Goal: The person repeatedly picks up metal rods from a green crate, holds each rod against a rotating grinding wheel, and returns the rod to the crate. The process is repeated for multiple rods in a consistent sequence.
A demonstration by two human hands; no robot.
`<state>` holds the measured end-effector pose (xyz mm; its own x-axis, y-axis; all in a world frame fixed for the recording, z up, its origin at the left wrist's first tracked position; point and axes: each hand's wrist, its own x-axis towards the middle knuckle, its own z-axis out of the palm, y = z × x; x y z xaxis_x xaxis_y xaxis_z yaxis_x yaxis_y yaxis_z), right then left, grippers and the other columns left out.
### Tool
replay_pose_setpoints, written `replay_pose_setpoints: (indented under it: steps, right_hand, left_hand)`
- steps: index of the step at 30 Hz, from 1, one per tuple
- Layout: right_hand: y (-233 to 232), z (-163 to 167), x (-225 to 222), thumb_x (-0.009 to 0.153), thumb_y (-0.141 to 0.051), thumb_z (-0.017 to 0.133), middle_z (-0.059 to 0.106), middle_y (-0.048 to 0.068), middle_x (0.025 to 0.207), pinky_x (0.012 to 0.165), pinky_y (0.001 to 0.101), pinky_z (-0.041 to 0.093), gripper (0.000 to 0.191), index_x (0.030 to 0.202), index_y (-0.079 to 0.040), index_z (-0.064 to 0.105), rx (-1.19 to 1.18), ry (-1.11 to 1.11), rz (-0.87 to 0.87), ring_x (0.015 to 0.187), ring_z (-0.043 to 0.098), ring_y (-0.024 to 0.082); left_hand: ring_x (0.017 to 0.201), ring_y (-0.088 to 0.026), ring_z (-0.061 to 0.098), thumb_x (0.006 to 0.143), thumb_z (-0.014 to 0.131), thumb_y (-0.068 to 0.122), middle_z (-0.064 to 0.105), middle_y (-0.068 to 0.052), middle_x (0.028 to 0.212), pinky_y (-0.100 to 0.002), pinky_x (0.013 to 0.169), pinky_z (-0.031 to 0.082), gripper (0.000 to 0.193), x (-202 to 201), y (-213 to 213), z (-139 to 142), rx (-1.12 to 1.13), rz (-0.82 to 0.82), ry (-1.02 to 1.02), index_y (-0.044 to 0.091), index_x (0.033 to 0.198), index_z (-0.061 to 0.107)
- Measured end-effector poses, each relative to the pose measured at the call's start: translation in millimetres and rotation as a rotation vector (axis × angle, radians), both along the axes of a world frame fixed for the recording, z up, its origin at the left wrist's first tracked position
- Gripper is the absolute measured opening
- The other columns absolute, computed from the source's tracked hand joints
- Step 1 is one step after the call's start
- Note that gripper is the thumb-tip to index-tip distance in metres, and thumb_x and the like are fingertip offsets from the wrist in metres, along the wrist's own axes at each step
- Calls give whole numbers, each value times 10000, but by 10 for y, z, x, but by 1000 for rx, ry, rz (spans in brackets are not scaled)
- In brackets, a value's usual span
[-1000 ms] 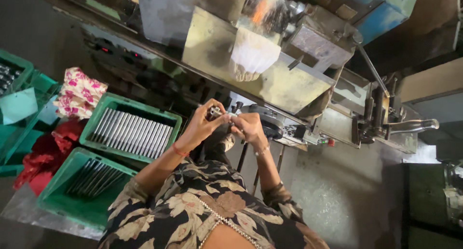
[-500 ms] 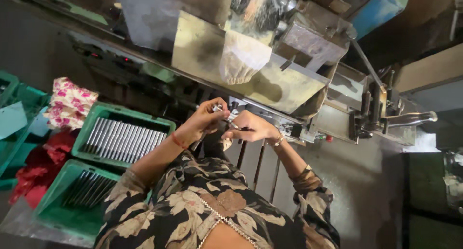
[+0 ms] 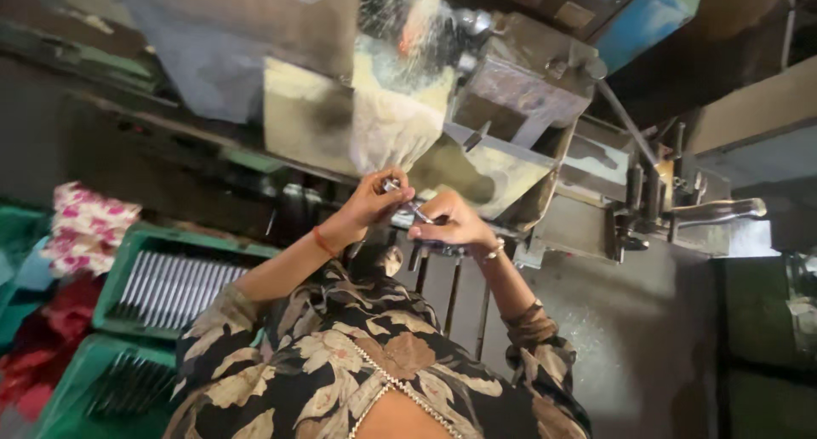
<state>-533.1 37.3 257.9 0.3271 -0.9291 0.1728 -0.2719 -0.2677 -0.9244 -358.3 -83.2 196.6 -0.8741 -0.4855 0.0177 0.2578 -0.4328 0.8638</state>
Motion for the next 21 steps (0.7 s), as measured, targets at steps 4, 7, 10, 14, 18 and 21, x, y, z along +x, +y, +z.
replay_pose_setpoints:
  steps: [4, 7, 10, 14, 18, 21]
  right_hand:
    - [15, 108, -661, 903, -161, 790, 527, 120, 557, 490, 378, 375, 347, 658, 1, 605, -160, 387, -305, 492, 466, 245]
    - [55, 17, -1423, 901, -177, 808, 562, 112, 558, 492, 406, 425, 404, 585, -47, 591, -447, 873, -512, 484, 533, 281]
    - [254, -101, -2613, 935, -157, 696, 697, 86, 834, 603, 375, 524, 93, 905, -85, 747, -547, 963, -693, 670, 651, 254]
    - [550, -324, -4317, 1041, -324, 701, 698, 151, 740, 571, 426, 519, 307, 880, -69, 756, -194, 1137, -1418, 642, 682, 318]
    - [939, -630, -5159, 895, -473, 708, 698, 187, 701, 603, 545, 533, 471, 1058, -39, 790, -230, 1416, -1583, 676, 686, 408]
    - [1030, -779, -5357, 1071, -464, 618, 697, 265, 820, 712, 573, 525, 498, 928, -1, 732, 105, 1072, -1586, 782, 678, 476]
  left_hand:
    - [448, -23, 383, 942, 727, 216, 481, 80, 609, -211, 397, 262, 147, -860, -287, -49, 163, -210, -65, 148, 913, 600]
    - [497, -35, 412, 966, 724, 221, 468, 84, 631, -225, 440, 314, 159, -1608, -672, -135, 233, -276, -145, 153, 917, 589]
    - [469, -61, 405, 970, 705, 256, 448, 63, 602, -240, 419, 305, 201, -2438, -1243, -199, 370, -181, -64, 126, 882, 581]
    - [455, -119, 424, 955, 705, 151, 454, 4, 593, -294, 422, 365, 246, -3377, -2120, -106, 392, 162, -57, 106, 806, 515]
    - [470, -133, 480, 890, 692, 166, 517, -8, 659, -348, 441, 448, 243, -3842, -2679, 49, 423, 538, -259, 161, 994, 472]
    - [490, -144, 489, 902, 666, 208, 530, -39, 728, -362, 442, 434, 230, -4027, -2847, -14, 398, 634, -325, 151, 1056, 505]
